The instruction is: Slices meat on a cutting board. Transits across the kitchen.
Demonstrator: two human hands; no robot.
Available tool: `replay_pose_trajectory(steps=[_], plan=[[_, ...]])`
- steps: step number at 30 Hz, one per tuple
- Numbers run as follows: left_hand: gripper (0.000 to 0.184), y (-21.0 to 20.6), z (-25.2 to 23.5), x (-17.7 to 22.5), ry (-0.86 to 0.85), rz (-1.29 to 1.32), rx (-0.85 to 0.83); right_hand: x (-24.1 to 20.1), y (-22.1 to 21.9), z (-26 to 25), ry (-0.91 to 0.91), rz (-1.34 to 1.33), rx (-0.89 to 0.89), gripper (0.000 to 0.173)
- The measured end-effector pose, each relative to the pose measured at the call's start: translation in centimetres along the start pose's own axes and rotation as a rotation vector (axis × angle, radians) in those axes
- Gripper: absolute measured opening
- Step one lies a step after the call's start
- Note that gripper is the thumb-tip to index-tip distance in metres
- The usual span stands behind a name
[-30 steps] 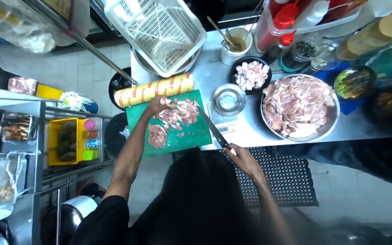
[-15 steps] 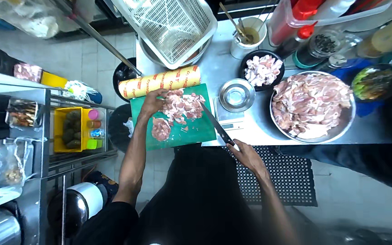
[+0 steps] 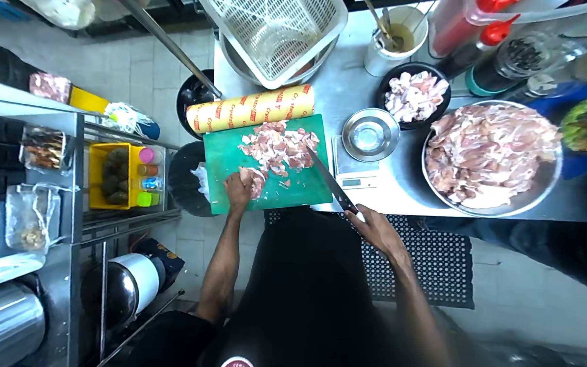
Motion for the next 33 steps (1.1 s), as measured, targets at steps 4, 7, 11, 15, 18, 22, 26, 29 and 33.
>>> replay_pose_trajectory(steps=[4, 7, 11, 15, 18, 22, 26, 29, 33], plan=[[0.05, 1.2, 2.1, 1.9, -0.178, 0.29, 0.048, -0.8, 0.2, -0.3, 0.012, 0.014, -0.014, 0.054], [0.04, 2.5, 3.6, 3.4, -0.258, 0.603, 0.218, -1.6, 0.2, -0.4, 0.024, 0.012, -0.021, 0.053], [0.038, 3.6, 5.0, 3.8, -0.14, 0.998, 0.32, -2.4, 0.0, -0.6, 0.04, 0.012, -0.041, 0.053], [0.062, 0.3, 6.5, -2.4, 0.266, 0.979, 0.289, -3.1, -0.7, -1.2, 0.043, 0.062, -0.071, 0.053], [0.063, -0.3, 8.6, -6.2, 0.352, 0.692, 0.349, -5.0, -1.4, -2.2, 0.046, 0.16, -0.113, 0.051], [0.04, 0.3, 9.2, -5.2, 0.063, 0.309, 0.389, -9.7, -4.4, -5.3, 0.089, 0.275, -0.18, 0.047], [0.029, 0.1, 5.5, -2.7, -0.231, 0.094, 0.306, -15.5, -10.2, -10.7, 0.143, 0.37, -0.136, 0.04], [0.025, -0.4, 2.2, -2.0, -0.33, 0.008, 0.236, -18.4, -13.1, -12.2, 0.219, 0.394, -0.063, 0.032], [0.03, -1.6, -1.4, -2.9, -0.32, -0.167, 0.231, -18.3, -13.9, -13.4, 0.16, 0.494, -0.024, 0.029]])
Point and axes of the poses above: each hand's wrist, its own z-axis away from the middle knuckle, its own y-axis out of the back of the hand, x = y × z, the point moved 3 cm from there along -z, towards the middle knuckle, and after that the axes turned 5 degrees about -x, right-handed, at the moved point
